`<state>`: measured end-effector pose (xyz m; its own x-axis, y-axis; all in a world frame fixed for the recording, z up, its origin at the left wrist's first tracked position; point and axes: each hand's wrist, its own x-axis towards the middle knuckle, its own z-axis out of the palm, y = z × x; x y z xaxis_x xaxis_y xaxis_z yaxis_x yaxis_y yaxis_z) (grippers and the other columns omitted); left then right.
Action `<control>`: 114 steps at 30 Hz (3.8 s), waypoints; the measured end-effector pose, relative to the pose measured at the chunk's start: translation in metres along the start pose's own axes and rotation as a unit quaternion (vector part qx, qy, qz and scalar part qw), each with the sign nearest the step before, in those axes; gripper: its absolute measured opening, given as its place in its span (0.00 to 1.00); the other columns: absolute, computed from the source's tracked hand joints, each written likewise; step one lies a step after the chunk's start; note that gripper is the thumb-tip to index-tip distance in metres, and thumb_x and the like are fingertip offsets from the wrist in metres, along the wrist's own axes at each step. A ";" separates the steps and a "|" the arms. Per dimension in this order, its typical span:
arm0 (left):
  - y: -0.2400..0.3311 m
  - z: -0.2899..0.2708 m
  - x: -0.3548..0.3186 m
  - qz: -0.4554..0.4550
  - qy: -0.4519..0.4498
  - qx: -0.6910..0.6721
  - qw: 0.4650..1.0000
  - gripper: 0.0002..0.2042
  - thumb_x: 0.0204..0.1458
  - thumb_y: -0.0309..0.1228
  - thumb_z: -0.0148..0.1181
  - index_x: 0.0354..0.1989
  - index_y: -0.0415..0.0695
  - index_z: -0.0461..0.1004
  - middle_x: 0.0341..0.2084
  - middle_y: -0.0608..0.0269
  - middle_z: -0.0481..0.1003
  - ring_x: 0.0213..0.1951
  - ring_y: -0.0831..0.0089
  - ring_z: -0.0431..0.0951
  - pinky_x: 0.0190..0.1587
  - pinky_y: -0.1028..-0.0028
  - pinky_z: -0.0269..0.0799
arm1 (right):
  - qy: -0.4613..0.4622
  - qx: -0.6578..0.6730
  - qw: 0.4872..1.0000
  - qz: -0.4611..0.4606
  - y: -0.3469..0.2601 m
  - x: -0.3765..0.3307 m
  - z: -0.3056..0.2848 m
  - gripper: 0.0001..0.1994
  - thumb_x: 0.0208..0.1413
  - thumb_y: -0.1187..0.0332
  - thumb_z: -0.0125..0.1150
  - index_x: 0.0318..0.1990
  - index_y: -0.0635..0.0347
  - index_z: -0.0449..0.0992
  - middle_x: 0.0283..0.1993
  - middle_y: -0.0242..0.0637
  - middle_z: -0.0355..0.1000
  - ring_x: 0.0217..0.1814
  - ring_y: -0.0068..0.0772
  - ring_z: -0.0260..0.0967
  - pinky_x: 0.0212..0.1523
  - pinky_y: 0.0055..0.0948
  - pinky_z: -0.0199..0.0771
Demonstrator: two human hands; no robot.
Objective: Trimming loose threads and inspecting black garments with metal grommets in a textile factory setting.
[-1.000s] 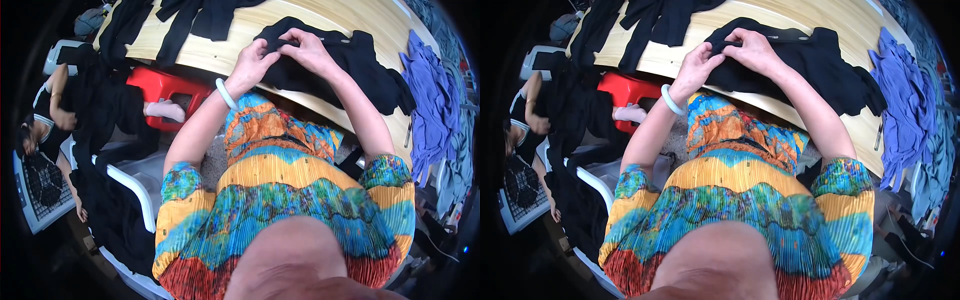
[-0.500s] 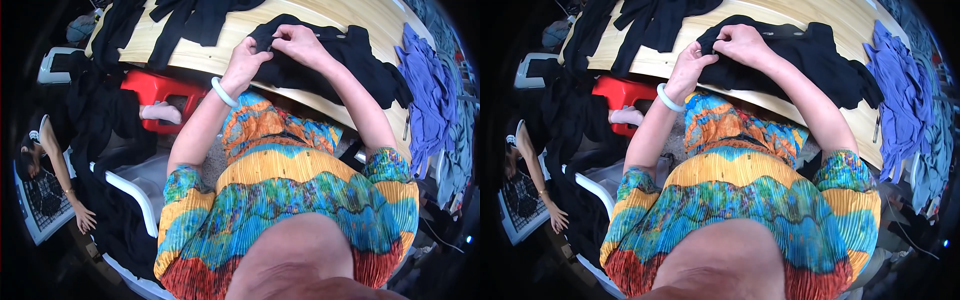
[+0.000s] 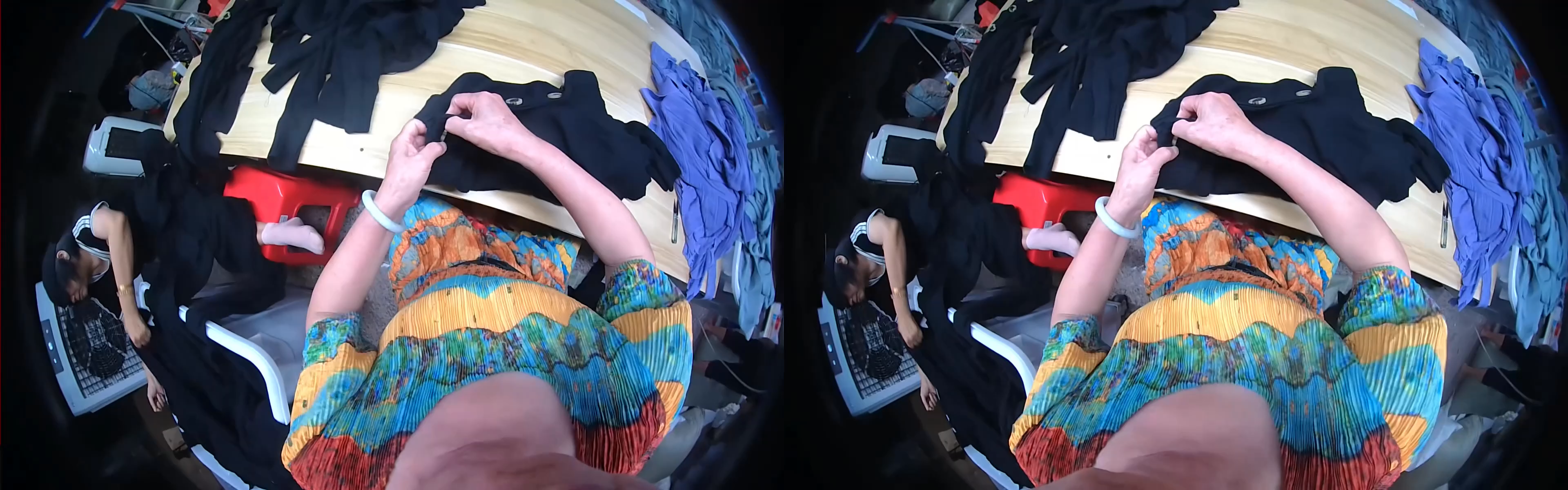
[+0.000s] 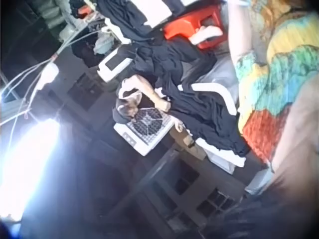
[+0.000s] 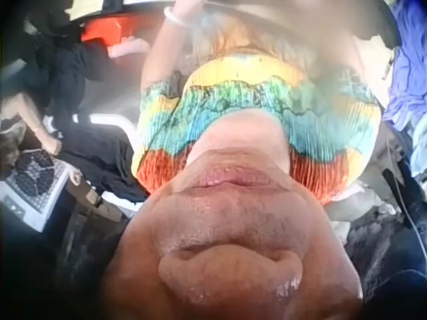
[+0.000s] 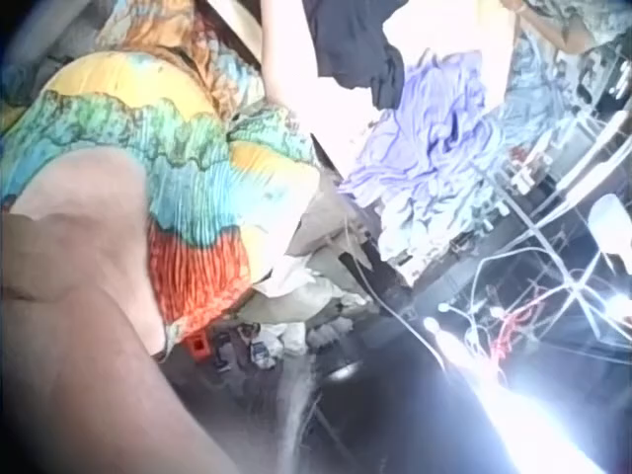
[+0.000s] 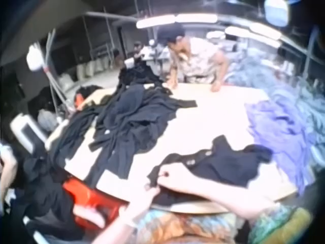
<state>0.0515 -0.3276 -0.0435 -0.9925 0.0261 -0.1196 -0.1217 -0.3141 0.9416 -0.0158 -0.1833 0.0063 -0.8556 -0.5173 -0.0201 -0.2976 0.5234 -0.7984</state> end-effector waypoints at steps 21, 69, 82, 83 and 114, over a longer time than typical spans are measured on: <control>0.036 -0.024 0.009 -0.081 -0.102 0.055 0.990 0.13 0.47 0.26 0.56 0.43 0.36 0.70 0.35 0.65 0.73 0.38 0.80 0.70 0.45 0.80 0.63 | -0.050 0.196 0.978 -0.055 0.026 0.007 0.010 0.11 0.45 0.68 0.60 0.35 0.64 0.70 0.27 0.26 0.67 0.29 0.14 0.61 0.32 0.16 0.62; -0.004 -0.059 -0.036 -0.162 0.048 0.057 0.984 0.11 0.48 0.32 0.58 0.19 0.49 0.63 0.17 0.76 0.65 0.20 0.89 0.62 0.23 0.85 0.60 | 0.126 -0.275 0.944 -0.131 0.076 -0.078 -0.086 0.11 0.48 0.73 0.53 0.41 0.61 0.70 0.41 0.43 0.69 0.45 0.43 0.67 0.46 0.32 0.66; 0.021 -0.015 0.004 0.234 0.038 0.473 0.849 0.08 0.45 0.29 0.58 0.31 0.39 0.74 0.27 0.56 0.71 0.29 0.65 0.73 0.33 0.74 0.68 | 0.048 -0.229 0.950 -0.209 0.054 -0.079 0.017 0.07 0.42 0.74 0.56 0.31 0.61 0.70 0.30 0.38 0.63 0.35 0.39 0.62 0.39 0.32 0.64; 0.019 -0.010 0.018 0.223 -0.014 0.508 0.832 0.09 0.46 0.31 0.56 0.32 0.39 0.74 0.28 0.55 0.71 0.30 0.61 0.74 0.35 0.71 0.68 | 0.061 -0.220 0.950 -0.214 0.053 -0.078 0.021 0.06 0.42 0.74 0.56 0.31 0.61 0.69 0.29 0.38 0.63 0.35 0.39 0.62 0.39 0.33 0.64; 0.007 -0.009 0.062 -0.024 -0.194 0.510 0.838 0.13 0.39 0.32 0.63 0.18 0.35 0.66 0.12 0.63 0.62 0.19 0.79 0.60 0.22 0.73 0.59 | 0.121 -0.123 0.976 -0.134 0.062 -0.051 0.035 0.07 0.40 0.75 0.51 0.31 0.59 0.68 0.31 0.41 0.66 0.39 0.42 0.65 0.40 0.38 0.65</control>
<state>-0.0103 -0.3363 -0.0473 -0.8914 0.3843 -0.2400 0.0870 0.6651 0.7417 0.0245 -0.1484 -0.0632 -0.7989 -0.4982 0.3371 -0.5922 0.5534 -0.5857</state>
